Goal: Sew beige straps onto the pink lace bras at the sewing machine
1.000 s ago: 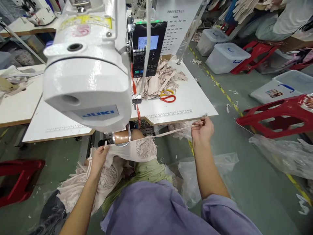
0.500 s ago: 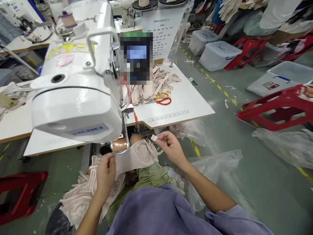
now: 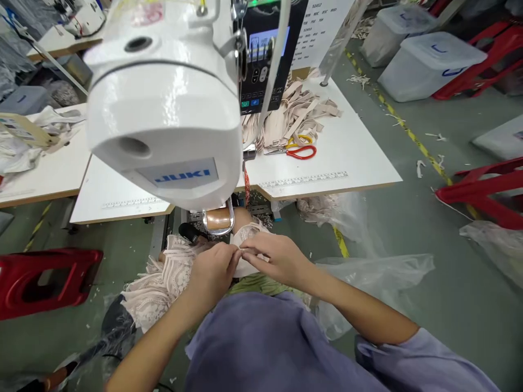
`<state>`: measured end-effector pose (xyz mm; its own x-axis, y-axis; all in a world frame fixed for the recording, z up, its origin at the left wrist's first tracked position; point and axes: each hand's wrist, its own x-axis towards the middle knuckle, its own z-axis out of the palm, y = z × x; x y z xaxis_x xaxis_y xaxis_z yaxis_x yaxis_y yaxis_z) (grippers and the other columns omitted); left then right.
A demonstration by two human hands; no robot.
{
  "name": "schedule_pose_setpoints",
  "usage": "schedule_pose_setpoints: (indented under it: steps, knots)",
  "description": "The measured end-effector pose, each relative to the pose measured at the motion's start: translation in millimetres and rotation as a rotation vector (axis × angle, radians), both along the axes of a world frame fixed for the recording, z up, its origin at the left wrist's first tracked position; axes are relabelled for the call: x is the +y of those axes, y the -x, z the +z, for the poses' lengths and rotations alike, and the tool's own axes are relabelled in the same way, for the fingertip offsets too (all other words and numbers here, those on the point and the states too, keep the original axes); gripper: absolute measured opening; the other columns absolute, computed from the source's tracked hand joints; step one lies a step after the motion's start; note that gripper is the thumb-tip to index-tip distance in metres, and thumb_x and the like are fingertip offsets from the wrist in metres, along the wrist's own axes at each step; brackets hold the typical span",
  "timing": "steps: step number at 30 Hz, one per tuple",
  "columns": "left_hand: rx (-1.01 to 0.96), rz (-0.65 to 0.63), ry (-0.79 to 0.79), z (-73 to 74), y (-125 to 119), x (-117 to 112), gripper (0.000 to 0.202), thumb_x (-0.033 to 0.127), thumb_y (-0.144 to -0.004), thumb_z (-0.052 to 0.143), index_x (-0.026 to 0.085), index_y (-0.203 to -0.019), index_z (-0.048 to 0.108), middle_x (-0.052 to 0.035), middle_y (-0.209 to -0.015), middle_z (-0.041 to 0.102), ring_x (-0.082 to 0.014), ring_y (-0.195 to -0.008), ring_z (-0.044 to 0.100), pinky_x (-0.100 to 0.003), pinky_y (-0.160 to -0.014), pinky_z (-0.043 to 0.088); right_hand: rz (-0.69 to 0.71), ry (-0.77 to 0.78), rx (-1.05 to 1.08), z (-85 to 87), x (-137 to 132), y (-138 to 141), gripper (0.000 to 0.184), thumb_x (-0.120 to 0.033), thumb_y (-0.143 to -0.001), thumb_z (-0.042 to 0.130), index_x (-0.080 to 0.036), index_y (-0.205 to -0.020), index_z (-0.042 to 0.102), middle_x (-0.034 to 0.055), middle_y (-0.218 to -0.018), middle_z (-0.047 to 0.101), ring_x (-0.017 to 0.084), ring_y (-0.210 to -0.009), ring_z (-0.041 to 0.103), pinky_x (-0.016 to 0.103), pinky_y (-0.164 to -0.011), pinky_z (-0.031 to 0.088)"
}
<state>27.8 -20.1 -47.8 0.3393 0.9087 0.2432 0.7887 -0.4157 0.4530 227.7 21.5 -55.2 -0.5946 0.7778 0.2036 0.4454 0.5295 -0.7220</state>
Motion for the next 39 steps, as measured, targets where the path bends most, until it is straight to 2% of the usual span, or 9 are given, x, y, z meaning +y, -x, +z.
schedule_pose_setpoints:
  steps: [4, 7, 10, 14, 16, 21, 24, 30, 39]
  knots:
    - [0.141, -0.017, -0.160, -10.7, -1, -3, 0.031, 0.025, -0.105, 0.039, 0.018, -0.088, 0.064, -0.0027, -0.070, 0.061, -0.0152, -0.060, 0.057, -0.027, -0.054, 0.036, 0.016, 0.138, 0.067, 1.9, 7, 2, 0.018, -0.034, -0.095, 0.060, -0.022, -0.088, 0.071, 0.0016, -0.078, 0.070, 0.015, -0.072, 0.061, 0.026, -0.062, 0.037]
    - [0.110, 0.008, -0.171, -11.7, -2, -2, 0.028, 0.024, -0.104, 0.041, 0.017, -0.089, 0.064, -0.0033, -0.072, 0.065, -0.0152, -0.061, 0.060, -0.026, -0.054, 0.039, -0.032, 0.118, 0.058, 2.1, 6, 6, 0.016, -0.031, -0.094, 0.061, -0.021, -0.087, 0.071, 0.0023, -0.080, 0.071, 0.015, -0.074, 0.061, 0.027, -0.062, 0.036]
    - [-0.037, -0.010, -0.086, -7.9, 3, 2, 0.025, 0.025, -0.103, 0.045, 0.017, -0.094, 0.067, -0.0036, -0.077, 0.070, -0.0156, -0.068, 0.066, -0.025, -0.060, 0.045, -0.090, 0.172, 0.074, 0.2, 9, 4, 0.014, -0.026, -0.091, 0.060, -0.022, -0.085, 0.072, 0.0017, -0.080, 0.071, 0.016, -0.074, 0.062, 0.027, -0.063, 0.038]
    - [-0.234, -0.033, 0.135, 2.5, 17, 7, 0.024, 0.022, -0.102, 0.046, 0.019, -0.119, 0.063, -0.0062, -0.110, 0.075, -0.0164, -0.095, 0.071, -0.024, -0.078, 0.051, -0.198, 0.468, 0.281, -5.4, 21, -7, 0.016, -0.032, -0.088, 0.062, -0.020, -0.085, 0.072, 0.0019, -0.081, 0.072, 0.017, -0.071, 0.063, 0.027, -0.064, 0.044]
    - [-0.260, -0.048, 0.236, 9.1, 23, 6, 0.025, 0.021, -0.102, 0.045, 0.021, -0.123, 0.059, -0.0054, -0.111, 0.074, -0.0163, -0.095, 0.070, -0.024, -0.077, 0.051, -0.135, 0.539, 0.336, -5.8, 24, -11, 0.015, -0.032, -0.087, 0.063, -0.019, -0.086, 0.071, 0.0022, -0.080, 0.070, 0.016, -0.069, 0.062, 0.027, -0.063, 0.045]
    - [-0.197, -0.111, 0.313, 26.1, 24, 4, 0.014, 0.024, -0.102, 0.043, 0.021, -0.103, 0.056, 0.0028, -0.075, 0.065, -0.0127, -0.061, 0.059, -0.024, -0.056, 0.039, 0.282, 0.190, 0.205, 4.7, 13, -1, 0.009, -0.019, -0.088, 0.062, -0.020, -0.084, 0.070, 0.0072, -0.107, 0.066, 0.018, -0.096, 0.062, 0.030, -0.082, 0.047]
    - [-0.185, -0.108, 0.320, 33.0, 23, 4, 0.010, 0.018, -0.099, 0.047, 0.021, -0.098, 0.057, 0.0037, -0.074, 0.064, -0.0118, -0.062, 0.058, -0.023, -0.057, 0.037, 0.396, 0.080, 0.178, 7.2, 8, 7, 0.012, -0.015, -0.090, 0.056, -0.020, -0.087, 0.067, 0.0053, -0.098, 0.068, 0.015, -0.087, 0.062, 0.025, -0.073, 0.045]
    - [-0.324, -0.147, 0.215, 35.1, 28, 6, 0.012, 0.012, -0.095, 0.058, 0.020, -0.098, 0.066, -0.0012, -0.099, 0.071, -0.0125, -0.089, 0.066, -0.023, -0.078, 0.048, 0.369, -0.173, 0.190, 1.6, 9, 14, 0.016, -0.014, -0.091, 0.050, -0.020, -0.081, 0.062, 0.0013, -0.076, 0.064, 0.013, -0.072, 0.056, 0.025, -0.063, 0.040]
    - [-0.049, -0.098, 0.381, 47.2, 24, 12, 0.010, 0.009, -0.090, 0.063, 0.018, -0.084, 0.062, 0.0011, -0.082, 0.067, -0.0151, -0.077, 0.060, -0.026, -0.068, 0.042, 0.279, -0.418, 0.089, 0.1, -3, 20, 0.022, -0.012, -0.092, 0.047, -0.019, -0.075, 0.059, 0.0023, -0.072, 0.063, 0.014, -0.067, 0.053, 0.027, -0.061, 0.039]
